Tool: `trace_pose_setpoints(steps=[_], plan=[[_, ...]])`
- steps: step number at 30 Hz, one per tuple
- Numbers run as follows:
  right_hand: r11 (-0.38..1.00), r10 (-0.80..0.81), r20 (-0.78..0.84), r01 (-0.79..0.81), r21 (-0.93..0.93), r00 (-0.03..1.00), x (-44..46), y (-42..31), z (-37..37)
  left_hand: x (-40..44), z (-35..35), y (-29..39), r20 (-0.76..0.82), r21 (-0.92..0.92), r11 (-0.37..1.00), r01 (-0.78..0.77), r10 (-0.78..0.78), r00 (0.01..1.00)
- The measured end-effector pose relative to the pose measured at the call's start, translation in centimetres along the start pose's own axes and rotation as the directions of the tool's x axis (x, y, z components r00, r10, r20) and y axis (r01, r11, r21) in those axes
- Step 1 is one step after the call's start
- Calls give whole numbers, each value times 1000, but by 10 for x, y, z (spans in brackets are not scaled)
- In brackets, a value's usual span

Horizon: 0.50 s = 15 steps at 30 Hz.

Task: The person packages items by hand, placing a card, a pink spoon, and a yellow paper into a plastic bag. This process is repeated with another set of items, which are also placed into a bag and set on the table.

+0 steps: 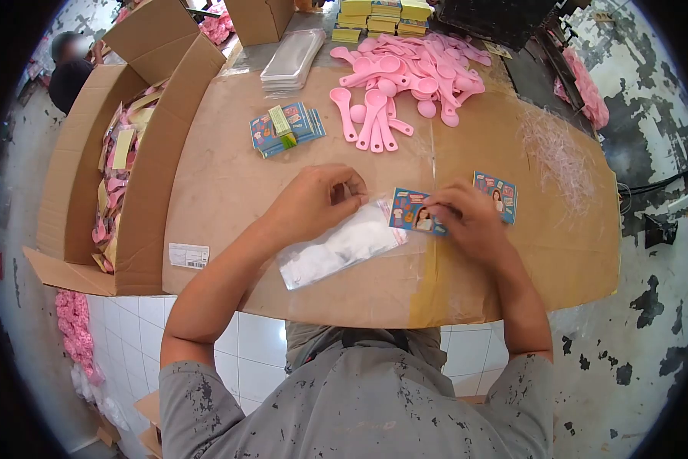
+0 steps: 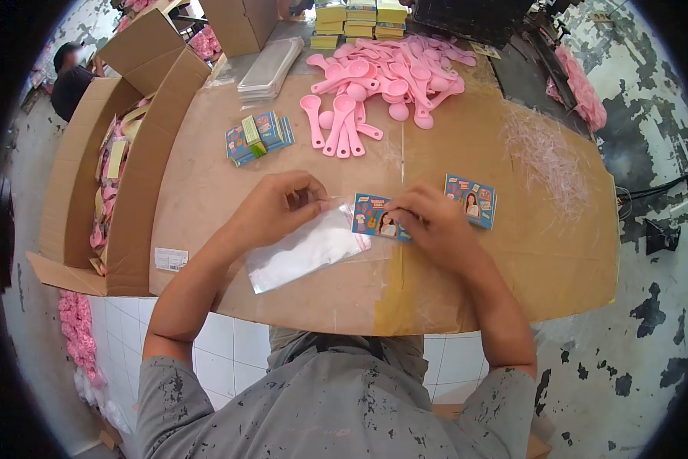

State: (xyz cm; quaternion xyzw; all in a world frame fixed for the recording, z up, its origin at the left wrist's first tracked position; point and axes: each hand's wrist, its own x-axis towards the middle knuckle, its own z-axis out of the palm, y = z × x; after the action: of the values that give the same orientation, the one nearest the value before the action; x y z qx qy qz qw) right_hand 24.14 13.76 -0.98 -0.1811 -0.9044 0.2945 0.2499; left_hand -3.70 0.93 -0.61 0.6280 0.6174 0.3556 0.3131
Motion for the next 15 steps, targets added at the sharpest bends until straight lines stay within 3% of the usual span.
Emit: trace_pose_setpoints(steps=[1,4,7,9,12,15], plan=[[1000,10,-4,-10,-16,1000,-1,1,3,0,-1,-3,-20,9,998,-65,65,998],[997,78,5,-78,-20,997,-2,-1,4,6,6,-13,-65,-480,877,-36,5,998],[981,181,16,-181,70,983,-2,-5,-9,5,-8,-4,132,-657,744,122,-46,990],[974,183,-38,-175,144,982,-4,0,-8,6,-4,-6,160,-695,712,100,17,987],[834,299,-158,-178,521,941,-3,-1,8,4,1,1,190,-753,647,119,40,981],[828,288,-24,-236,509,957,-3,1,1,2,2,4,184,-756,647,104,57,981]])
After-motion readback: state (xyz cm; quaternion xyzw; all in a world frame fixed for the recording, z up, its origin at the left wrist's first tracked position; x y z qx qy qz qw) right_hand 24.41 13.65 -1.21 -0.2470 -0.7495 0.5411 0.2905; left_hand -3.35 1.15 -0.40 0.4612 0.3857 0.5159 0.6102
